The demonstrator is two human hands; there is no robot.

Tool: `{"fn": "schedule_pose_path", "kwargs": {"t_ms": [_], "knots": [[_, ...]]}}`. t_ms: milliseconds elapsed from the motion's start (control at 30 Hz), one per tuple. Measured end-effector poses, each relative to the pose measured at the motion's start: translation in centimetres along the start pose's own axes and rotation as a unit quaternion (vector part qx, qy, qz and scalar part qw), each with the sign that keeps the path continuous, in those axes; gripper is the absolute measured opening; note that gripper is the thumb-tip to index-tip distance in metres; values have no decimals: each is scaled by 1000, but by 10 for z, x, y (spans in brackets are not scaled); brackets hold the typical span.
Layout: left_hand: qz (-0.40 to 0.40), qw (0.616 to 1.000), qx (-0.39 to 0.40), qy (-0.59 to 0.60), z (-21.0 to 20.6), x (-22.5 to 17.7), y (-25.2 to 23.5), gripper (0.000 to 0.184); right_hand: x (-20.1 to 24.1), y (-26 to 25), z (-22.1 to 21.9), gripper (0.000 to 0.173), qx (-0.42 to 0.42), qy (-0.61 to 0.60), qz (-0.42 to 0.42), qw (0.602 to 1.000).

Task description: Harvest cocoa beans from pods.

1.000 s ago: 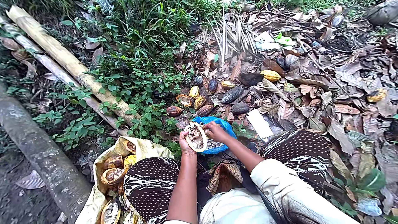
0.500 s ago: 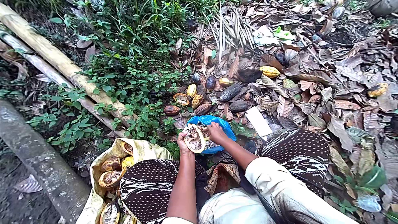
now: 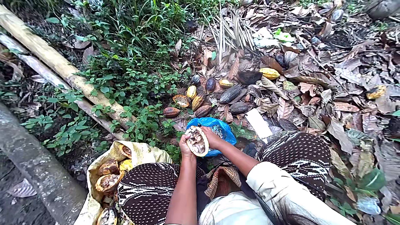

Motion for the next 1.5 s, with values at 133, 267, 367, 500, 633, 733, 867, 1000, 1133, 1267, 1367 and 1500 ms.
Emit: {"fn": "schedule_pose_path", "kwargs": {"t_ms": [133, 267, 367, 500, 633, 733, 867, 1000, 1133, 1267, 1367, 1500], "knots": [[10, 1000, 1, 8, -4, 8, 4, 35, -20, -4, 5, 39, 22, -22, -75, 997], [36, 999, -10, 3, -7, 20, 8, 31, -23, 9, 11, 36, -18, 8, -146, 989], [38, 999, -24, -4, -5, 24, 7, 29, -27, 14, 4, 43, 4, 7, -166, 986], [8, 999, -44, 4, -1, 18, 4, 29, -32, 11, 5, 38, 19, -12, -184, 983], [11, 999, -52, 11, 2, 21, 4, 28, -39, 5, 3, 40, 49, -16, -172, 984], [22, 998, -55, 7, 3, 24, 4, 27, -39, 5, 1, 40, 79, 15, -155, 985], [19, 999, -49, 9, 3, 28, 6, 28, -38, 10, 3, 40, 70, 36, -149, 986], [8, 999, -34, 20, -7, 25, 8, 27, -41, 8, 13, 42, -35, 11, -168, 985], [0, 1000, -23, 20, -11, 20, 4, 31, -43, 8, 10, 41, -76, -111, -164, 977], [34, 999, -1, -1, -17, 26, 9, 30, -50, 12, 6, 38, -90, -280, -220, 930], [42, 998, 15, -35, -20, 27, 11, 28, -58, 15, 2, 36, -132, -319, -257, 902], [49, 996, 35, -62, -14, 29, 8, 29, -63, 27, 5, 29, -146, -276, -311, 898]]}}
Point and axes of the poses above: each hand's wrist, its own y-axis away from the middle knuckle, its own z-axis out of the back of the hand, x = y × z, the point moved 9 cm from there along -y, towards the middle knuckle, and after that the axes turned 7 degrees about y, right-handed, at the moved point
